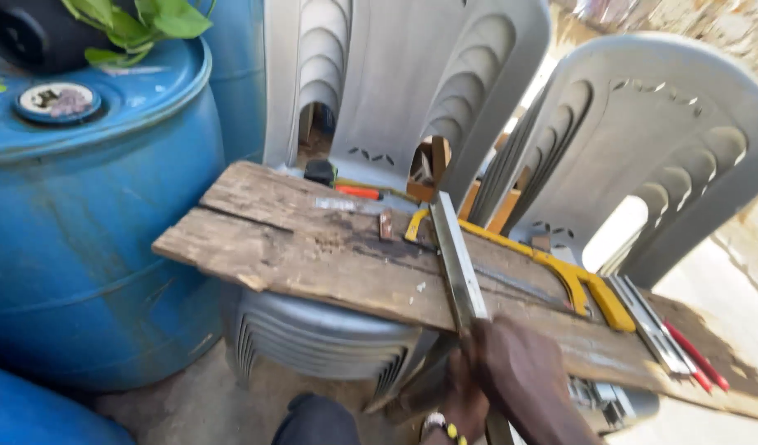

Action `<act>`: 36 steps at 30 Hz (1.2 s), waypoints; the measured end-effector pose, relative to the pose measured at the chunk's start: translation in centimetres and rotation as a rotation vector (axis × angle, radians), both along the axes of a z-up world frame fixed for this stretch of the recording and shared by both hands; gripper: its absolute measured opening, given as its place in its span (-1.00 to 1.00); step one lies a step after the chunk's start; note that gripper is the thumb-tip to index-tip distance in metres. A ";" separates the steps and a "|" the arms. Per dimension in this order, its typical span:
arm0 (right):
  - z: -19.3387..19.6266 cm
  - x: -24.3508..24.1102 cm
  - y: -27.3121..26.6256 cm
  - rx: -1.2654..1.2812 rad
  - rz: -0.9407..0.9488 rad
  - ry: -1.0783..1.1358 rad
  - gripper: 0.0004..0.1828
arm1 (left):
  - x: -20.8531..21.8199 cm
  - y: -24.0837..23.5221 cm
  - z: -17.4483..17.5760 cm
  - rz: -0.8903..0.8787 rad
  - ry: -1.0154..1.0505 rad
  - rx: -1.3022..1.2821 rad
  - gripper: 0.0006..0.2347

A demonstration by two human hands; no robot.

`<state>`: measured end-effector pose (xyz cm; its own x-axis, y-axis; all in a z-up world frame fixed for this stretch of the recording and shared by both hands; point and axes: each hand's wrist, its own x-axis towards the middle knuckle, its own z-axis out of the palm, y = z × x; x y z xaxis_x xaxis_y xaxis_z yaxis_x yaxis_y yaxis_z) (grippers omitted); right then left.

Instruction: The person uses a hacksaw to cut a long, thin metal profile on a wooden plank. After cutting, the person uses a green-handled screwdriver to pry and separate the two pieces of the metal profile.

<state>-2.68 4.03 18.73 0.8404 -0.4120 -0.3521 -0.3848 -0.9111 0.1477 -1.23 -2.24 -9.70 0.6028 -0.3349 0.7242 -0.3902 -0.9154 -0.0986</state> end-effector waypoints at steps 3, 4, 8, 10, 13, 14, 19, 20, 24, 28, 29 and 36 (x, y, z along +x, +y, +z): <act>-4.5 5.9 -4.4 -0.014 0.133 -0.284 -0.66 | -0.2 0.2 4.6 -0.045 0.613 -0.706 -0.65; -6.1 8.8 -6.1 -0.002 0.226 -0.458 -0.63 | 1.3 0.6 6.0 -0.062 1.055 -1.229 -0.64; -3.7 14.0 -3.6 0.017 0.202 -0.452 -0.57 | 2.4 1.0 5.5 -0.110 1.478 -1.993 -0.63; -0.5 11.6 -1.4 0.049 0.111 -0.376 -0.60 | 2.0 3.6 9.7 -0.134 1.490 -1.914 -0.57; -1.4 8.5 -2.3 -0.005 0.111 -0.310 -0.63 | 3.6 -7.3 -5.2 -0.167 1.237 -1.469 -0.61; -2.3 8.4 -3.0 -0.079 0.217 -0.352 -0.63 | 6.5 -10.2 -13.3 -0.167 0.935 -1.105 -0.73; -4.0 18.3 -5.7 -0.172 0.304 -0.395 -0.72 | 2.5 -0.9 3.7 -0.096 1.454 -1.824 -0.51; -3.3 20.6 -4.9 -0.134 0.243 -0.350 -0.63 | 3.0 -0.5 3.2 -0.103 1.467 -1.803 -0.46; -1.6 19.0 -5.4 0.163 0.260 -0.665 -0.51 | 2.5 -5.8 -3.9 0.227 0.095 -0.599 -0.65; 0.1 9.7 -5.4 0.464 0.048 -0.805 -0.44 | 3.1 -2.3 0.9 0.126 0.927 -1.318 -0.57; 0.9 6.9 -6.1 0.437 -0.005 -0.802 -0.51 | 3.3 -0.2 4.9 0.031 1.556 -1.764 -0.36; -3.5 -3.1 -7.8 0.847 -0.295 -0.477 -0.36 | 2.1 6.3 11.2 -0.494 1.075 -1.925 -0.28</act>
<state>-5.81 -3.74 15.19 0.8745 -0.3966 -0.2791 -0.4616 -0.5040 -0.7300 0.92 4.07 1.45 0.9846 -0.0596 -0.1644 0.1713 0.5197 0.8370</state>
